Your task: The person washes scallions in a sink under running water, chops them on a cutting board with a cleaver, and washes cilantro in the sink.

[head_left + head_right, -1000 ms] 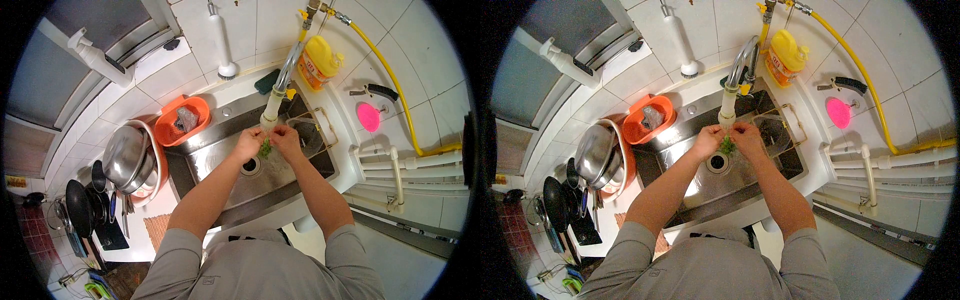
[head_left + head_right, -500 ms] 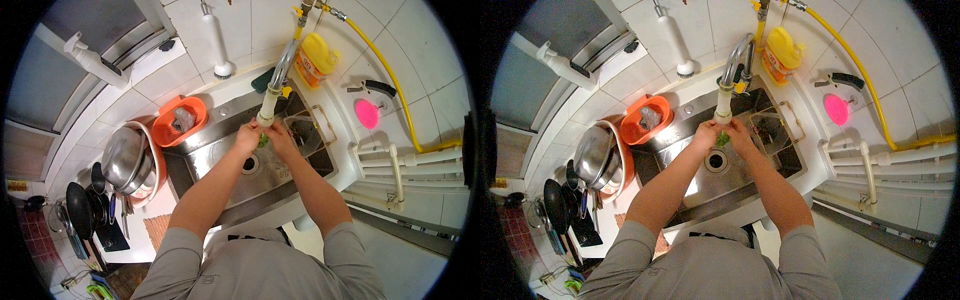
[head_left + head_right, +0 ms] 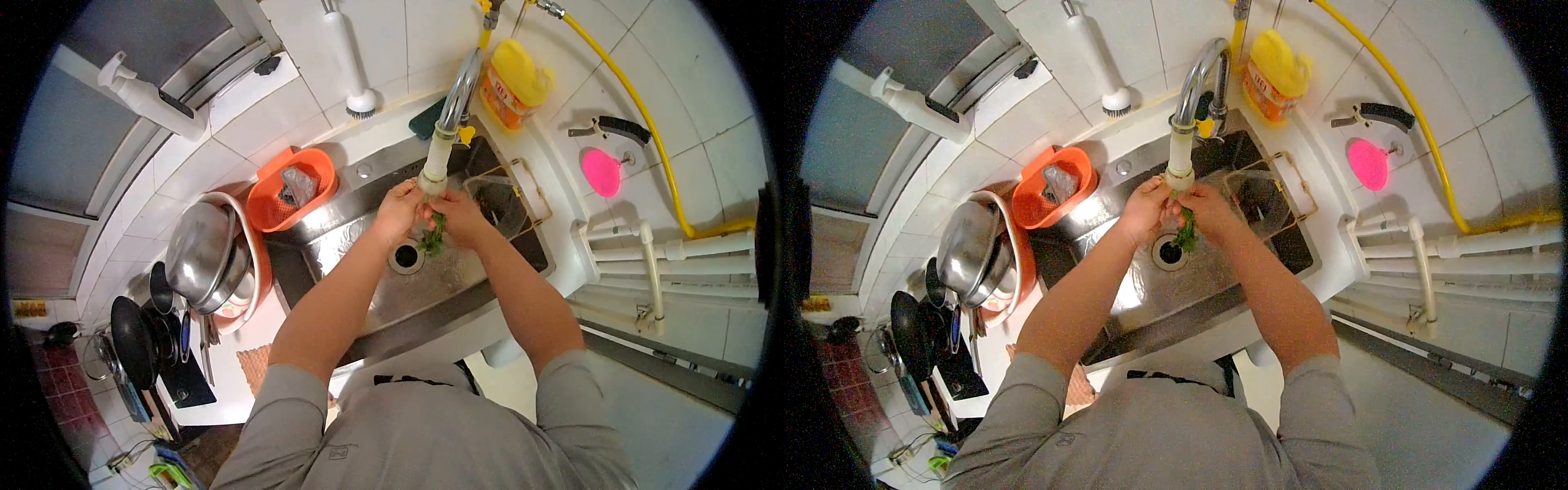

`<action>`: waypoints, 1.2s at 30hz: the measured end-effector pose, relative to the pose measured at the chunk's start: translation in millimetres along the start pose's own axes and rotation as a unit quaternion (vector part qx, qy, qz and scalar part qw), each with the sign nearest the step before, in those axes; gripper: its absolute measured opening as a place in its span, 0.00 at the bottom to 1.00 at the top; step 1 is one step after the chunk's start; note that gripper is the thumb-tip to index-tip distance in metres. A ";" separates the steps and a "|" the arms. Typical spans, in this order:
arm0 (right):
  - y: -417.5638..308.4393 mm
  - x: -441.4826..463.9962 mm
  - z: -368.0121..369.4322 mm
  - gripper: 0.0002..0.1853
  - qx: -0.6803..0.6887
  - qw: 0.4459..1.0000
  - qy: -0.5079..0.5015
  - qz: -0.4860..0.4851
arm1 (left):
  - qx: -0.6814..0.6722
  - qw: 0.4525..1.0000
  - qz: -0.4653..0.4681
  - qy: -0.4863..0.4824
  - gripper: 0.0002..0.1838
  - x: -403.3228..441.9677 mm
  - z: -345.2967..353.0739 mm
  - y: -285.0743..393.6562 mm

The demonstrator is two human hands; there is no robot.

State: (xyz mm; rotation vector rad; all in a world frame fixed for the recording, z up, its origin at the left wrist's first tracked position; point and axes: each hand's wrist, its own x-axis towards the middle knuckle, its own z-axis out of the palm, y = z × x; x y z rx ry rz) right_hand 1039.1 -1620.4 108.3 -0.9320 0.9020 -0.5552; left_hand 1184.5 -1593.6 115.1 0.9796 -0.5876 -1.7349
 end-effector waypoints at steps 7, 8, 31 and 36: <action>-11.7 -3.3 5.3 0.10 -0.045 0.999 -0.006 -0.016 | 0.164 0.985 0.062 -0.005 0.11 27.0 -25.4 -8.7; -11.3 -1.8 4.4 0.10 -0.053 0.998 -0.010 -0.014 | 0.162 0.984 0.071 0.010 0.11 24.7 -21.7 -7.4; 37.7 -20.1 -52.9 0.19 -0.154 0.972 0.082 0.159 | 0.041 0.989 0.019 0.139 0.12 2.6 -18.9 37.1; 30.8 -21.7 -42.5 0.18 -0.394 0.903 0.160 -0.062 | 0.015 0.998 -0.037 0.042 0.10 19.6 -51.7 -19.2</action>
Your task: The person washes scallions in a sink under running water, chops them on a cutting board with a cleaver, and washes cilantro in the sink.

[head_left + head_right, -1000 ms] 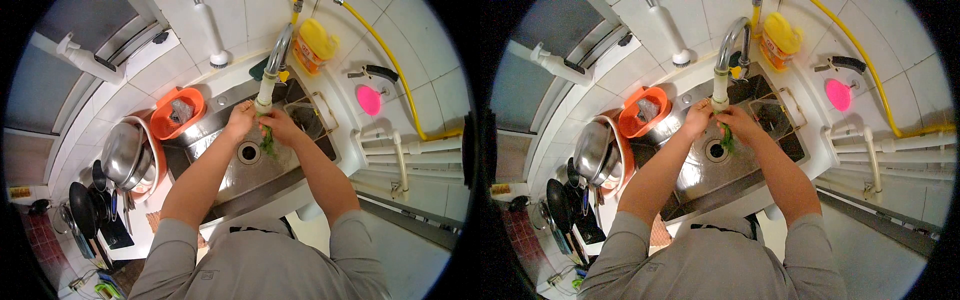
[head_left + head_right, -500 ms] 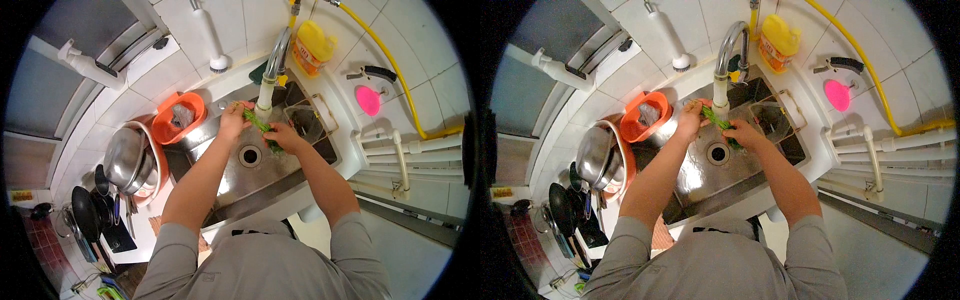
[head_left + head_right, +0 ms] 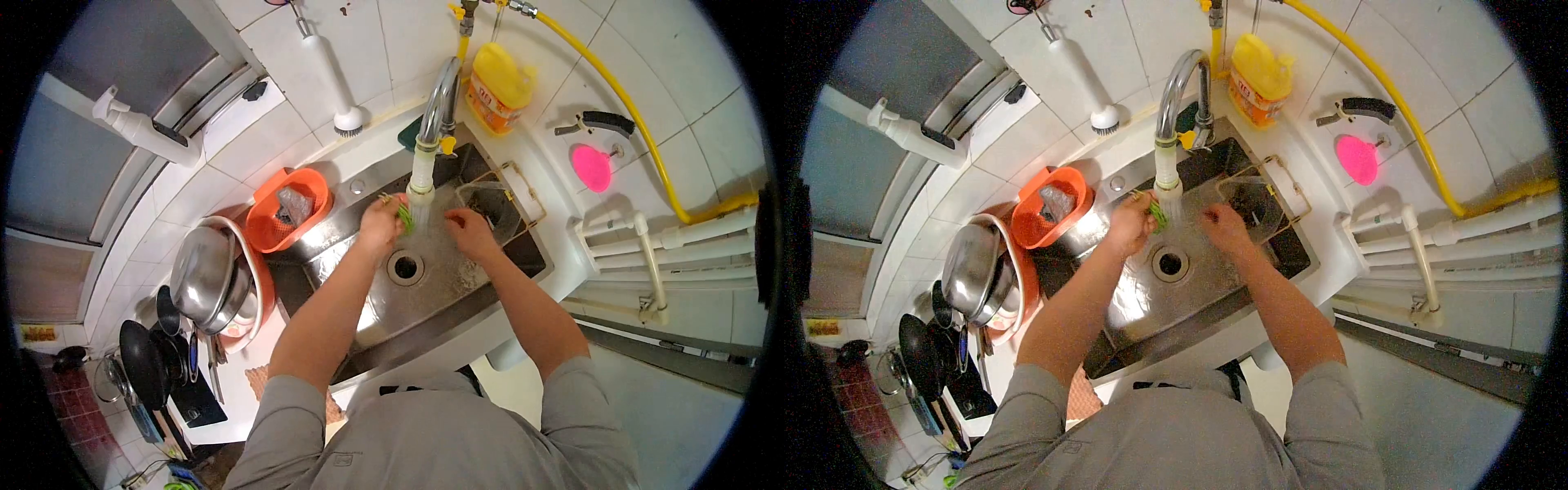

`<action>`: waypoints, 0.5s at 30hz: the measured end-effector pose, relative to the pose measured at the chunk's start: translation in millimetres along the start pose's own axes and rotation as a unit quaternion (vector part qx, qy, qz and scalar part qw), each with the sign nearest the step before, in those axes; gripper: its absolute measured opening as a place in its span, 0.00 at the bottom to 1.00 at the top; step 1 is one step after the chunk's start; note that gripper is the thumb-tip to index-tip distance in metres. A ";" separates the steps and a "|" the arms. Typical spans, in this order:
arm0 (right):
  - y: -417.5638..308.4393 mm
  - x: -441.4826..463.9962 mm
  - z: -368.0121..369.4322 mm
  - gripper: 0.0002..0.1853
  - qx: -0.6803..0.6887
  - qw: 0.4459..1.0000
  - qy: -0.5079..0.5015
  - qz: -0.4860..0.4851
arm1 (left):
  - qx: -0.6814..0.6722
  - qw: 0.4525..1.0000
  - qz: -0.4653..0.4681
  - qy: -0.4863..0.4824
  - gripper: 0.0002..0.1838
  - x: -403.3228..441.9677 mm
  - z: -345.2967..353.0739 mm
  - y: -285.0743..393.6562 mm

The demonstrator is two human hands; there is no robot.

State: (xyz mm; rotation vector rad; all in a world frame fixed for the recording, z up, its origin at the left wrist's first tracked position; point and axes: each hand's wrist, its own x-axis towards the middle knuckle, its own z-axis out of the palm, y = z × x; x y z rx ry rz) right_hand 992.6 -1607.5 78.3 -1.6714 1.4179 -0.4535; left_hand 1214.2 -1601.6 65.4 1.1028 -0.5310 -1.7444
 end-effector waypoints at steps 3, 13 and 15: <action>-16.2 3.0 17.3 0.18 0.040 0.998 -0.006 -0.049 | -0.012 0.995 -0.037 0.088 0.09 -19.4 44.2 -3.2; -35.4 7.3 7.3 0.09 0.174 0.982 -0.062 -0.039 | 0.065 0.994 0.080 0.045 0.11 -9.6 44.6 -18.4; -32.9 11.6 8.0 0.10 0.150 0.986 -0.046 -0.053 | 0.014 0.996 0.076 0.048 0.11 -10.5 44.1 -16.1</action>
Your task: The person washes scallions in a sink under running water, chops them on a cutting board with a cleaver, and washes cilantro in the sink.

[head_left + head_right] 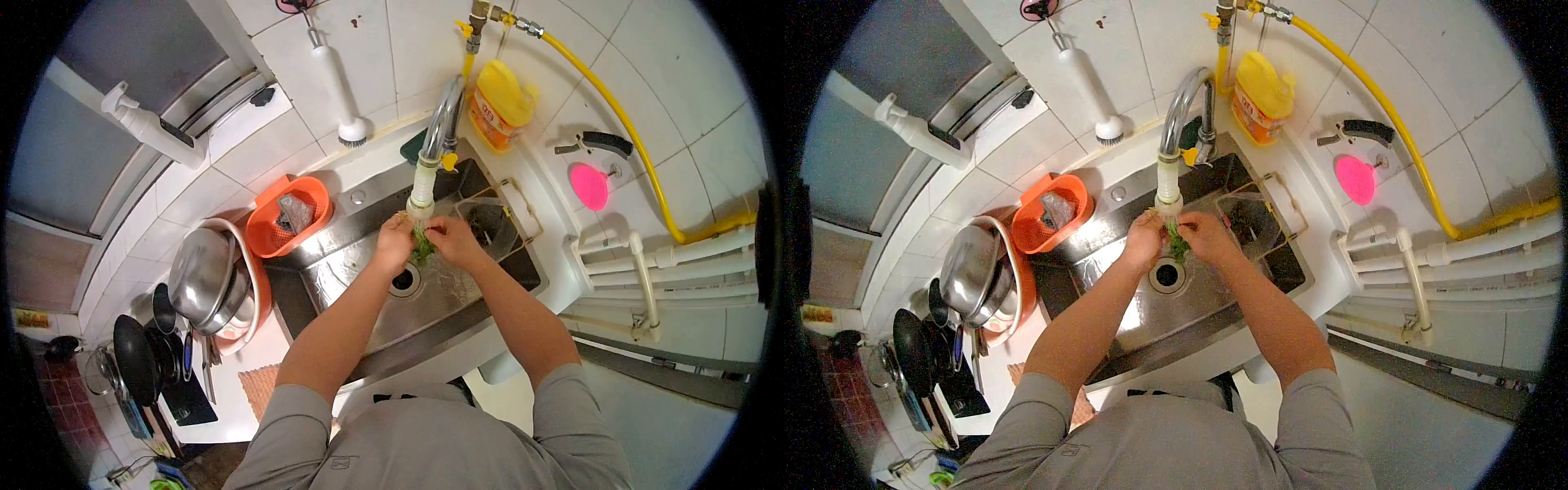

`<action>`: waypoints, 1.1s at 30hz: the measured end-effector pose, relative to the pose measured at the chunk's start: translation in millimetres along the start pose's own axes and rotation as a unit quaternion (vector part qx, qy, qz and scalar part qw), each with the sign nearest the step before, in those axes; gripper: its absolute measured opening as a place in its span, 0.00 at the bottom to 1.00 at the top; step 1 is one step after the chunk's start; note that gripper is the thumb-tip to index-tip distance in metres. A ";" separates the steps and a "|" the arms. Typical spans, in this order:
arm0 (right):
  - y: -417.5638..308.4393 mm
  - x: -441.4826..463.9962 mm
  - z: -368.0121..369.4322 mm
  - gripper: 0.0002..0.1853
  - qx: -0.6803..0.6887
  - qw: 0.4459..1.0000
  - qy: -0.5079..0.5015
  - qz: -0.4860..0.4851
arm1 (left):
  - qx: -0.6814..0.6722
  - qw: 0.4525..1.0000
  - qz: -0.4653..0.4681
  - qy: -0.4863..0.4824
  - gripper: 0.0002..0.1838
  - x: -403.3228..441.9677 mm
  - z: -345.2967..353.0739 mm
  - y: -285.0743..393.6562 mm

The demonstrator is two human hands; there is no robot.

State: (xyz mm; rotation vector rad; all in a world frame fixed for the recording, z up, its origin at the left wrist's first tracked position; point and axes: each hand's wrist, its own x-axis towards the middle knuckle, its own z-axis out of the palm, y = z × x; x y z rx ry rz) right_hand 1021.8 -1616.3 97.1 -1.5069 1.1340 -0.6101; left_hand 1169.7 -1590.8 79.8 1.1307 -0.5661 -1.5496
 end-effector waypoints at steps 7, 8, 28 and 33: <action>-13.1 32.5 -20.6 0.16 -0.151 0.976 0.152 0.035 | 0.016 0.995 -0.054 0.079 0.09 1.7 4.2 9.2; -12.6 40.5 -27.3 0.17 -0.184 0.965 0.183 0.040 | 0.023 0.996 -0.041 0.078 0.09 5.7 1.3 4.1; 36.4 65.6 -21.3 0.22 -0.047 0.994 0.083 0.051 | 0.093 0.995 -0.042 -0.021 0.11 1.3 -12.0 33.9; 35.0 18.4 34.4 0.24 0.188 0.972 -0.093 0.102 | -0.011 0.999 0.028 0.031 0.10 1.5 -20.9 20.2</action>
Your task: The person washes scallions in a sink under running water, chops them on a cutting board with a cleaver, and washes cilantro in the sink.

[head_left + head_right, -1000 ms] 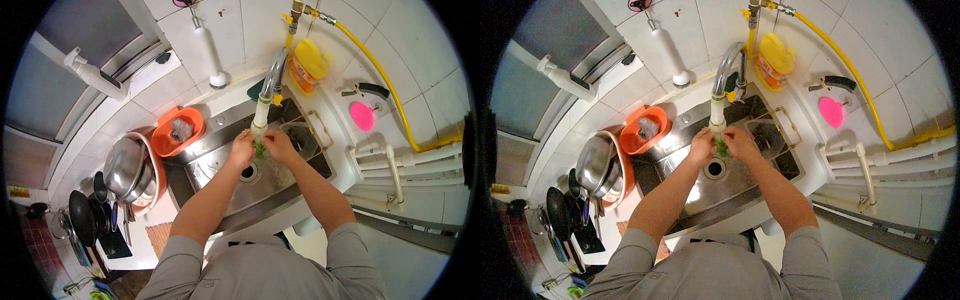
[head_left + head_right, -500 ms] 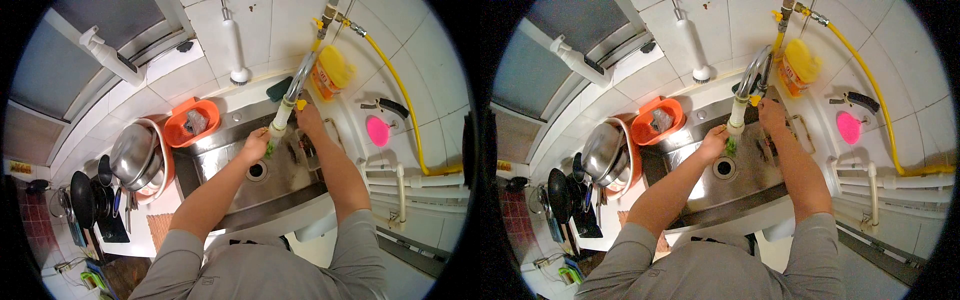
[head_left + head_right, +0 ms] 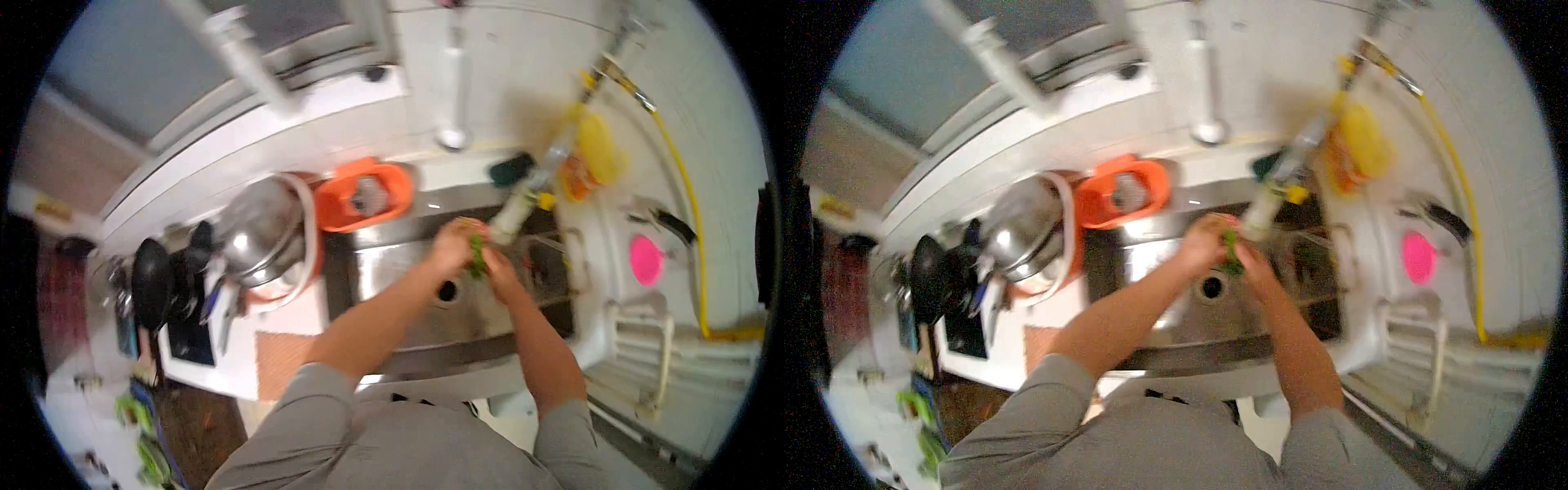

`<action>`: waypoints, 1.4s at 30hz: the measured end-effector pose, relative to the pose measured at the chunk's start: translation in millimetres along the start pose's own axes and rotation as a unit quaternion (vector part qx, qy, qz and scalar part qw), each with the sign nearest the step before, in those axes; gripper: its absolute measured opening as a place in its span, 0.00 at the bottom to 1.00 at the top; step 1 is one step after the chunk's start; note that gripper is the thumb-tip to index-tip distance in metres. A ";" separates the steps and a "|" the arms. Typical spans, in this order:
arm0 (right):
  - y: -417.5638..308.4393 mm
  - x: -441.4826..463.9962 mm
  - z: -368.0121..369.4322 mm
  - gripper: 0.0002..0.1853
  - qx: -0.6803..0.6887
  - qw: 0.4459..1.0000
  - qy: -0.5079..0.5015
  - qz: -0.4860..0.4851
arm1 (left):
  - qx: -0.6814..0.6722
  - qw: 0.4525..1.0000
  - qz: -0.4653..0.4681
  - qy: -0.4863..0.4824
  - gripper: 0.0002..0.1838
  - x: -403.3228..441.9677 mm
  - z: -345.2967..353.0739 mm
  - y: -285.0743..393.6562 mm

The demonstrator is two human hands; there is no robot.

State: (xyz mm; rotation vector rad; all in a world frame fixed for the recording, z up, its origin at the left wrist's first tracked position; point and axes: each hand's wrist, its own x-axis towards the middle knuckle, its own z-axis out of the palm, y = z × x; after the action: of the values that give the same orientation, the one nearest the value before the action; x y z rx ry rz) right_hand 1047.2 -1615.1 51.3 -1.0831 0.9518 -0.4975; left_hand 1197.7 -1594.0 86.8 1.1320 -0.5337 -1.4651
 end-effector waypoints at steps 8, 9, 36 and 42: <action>-19.0 -27.4 -4.6 0.12 -0.137 0.990 -0.024 -0.021 | 0.104 0.992 0.023 0.072 0.11 -24.3 -42.9 20.6; -23.2 -28.7 -3.8 0.13 -0.160 0.987 -0.001 -0.017 | 0.152 0.985 0.029 0.070 0.11 -33.1 -43.1 33.3; 16.0 -59.2 45.5 0.20 -0.494 0.866 -0.005 0.075 | 0.487 0.846 0.180 0.123 0.10 -115.9 -80.2 -8.2; 22.1 -78.8 67.7 0.31 -0.502 0.860 -0.079 -0.038 | 0.469 0.880 0.000 0.069 0.11 -132.7 -94.3 -42.2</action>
State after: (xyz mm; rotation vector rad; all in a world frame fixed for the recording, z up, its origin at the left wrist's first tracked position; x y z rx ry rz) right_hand 1060.7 -1512.0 73.1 -2.0715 1.0331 0.0859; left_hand 1242.7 -1434.8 56.4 1.9608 -1.2089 -1.0911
